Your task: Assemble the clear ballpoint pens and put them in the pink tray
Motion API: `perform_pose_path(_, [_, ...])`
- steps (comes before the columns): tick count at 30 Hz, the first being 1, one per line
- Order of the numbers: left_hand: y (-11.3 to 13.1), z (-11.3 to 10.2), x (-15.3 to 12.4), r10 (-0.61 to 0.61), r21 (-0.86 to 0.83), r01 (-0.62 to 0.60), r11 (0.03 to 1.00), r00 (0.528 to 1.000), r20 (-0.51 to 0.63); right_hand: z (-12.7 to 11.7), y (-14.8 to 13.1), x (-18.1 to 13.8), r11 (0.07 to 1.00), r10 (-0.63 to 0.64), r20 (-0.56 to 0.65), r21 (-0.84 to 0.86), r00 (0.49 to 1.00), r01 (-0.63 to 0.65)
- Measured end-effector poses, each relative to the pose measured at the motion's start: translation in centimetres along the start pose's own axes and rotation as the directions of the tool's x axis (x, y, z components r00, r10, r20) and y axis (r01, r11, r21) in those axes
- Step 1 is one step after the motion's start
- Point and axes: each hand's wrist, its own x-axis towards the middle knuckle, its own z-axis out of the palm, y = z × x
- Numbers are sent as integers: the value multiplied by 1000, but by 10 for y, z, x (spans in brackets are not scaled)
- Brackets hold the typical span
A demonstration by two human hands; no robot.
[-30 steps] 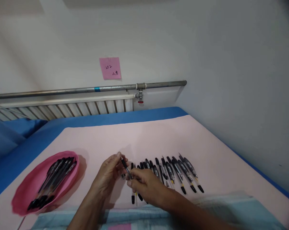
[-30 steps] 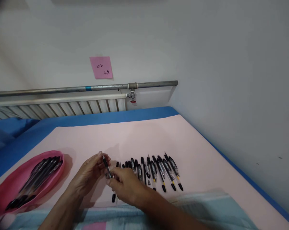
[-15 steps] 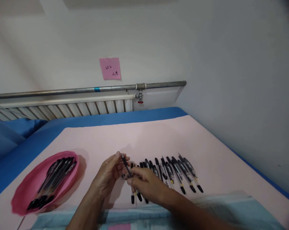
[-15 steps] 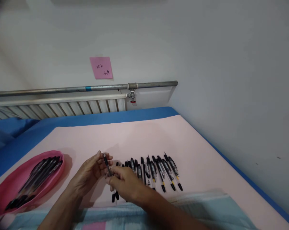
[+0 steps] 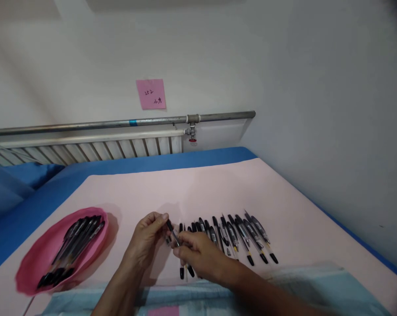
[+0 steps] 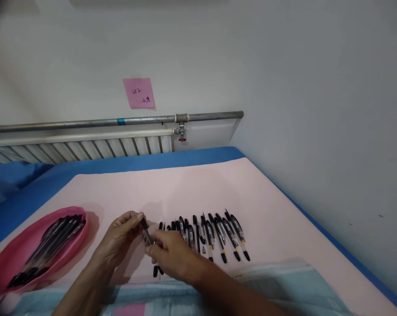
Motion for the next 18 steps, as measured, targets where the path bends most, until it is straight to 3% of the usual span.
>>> perform_pose_path(5, [2,-3,0,-31,-67,35,997,997,72,-3,-10,0,969,156,144,169,977,-180])
perform_pose_path(7, [2,-3,0,-73,-88,81,993,992,99,-3,-11,0,971,149,138,168,979,-172])
perform_pose_path(9, [2,-2,0,-109,-93,118,989,989,96,-2,-11,0,990,80,69,107,994,-87])
perform_pose_path(12, [0,-2,1,-105,-76,109,991,993,59,0,-8,0,999,12,3,34,1000,-12])
perform_pose_path(15, [-1,-3,2,-61,-89,66,994,997,52,1,-8,-1,997,58,22,42,998,-59])
perform_pose_path(18, [0,-4,2,-48,-138,56,989,997,62,0,-12,-2,972,160,105,156,982,-175])
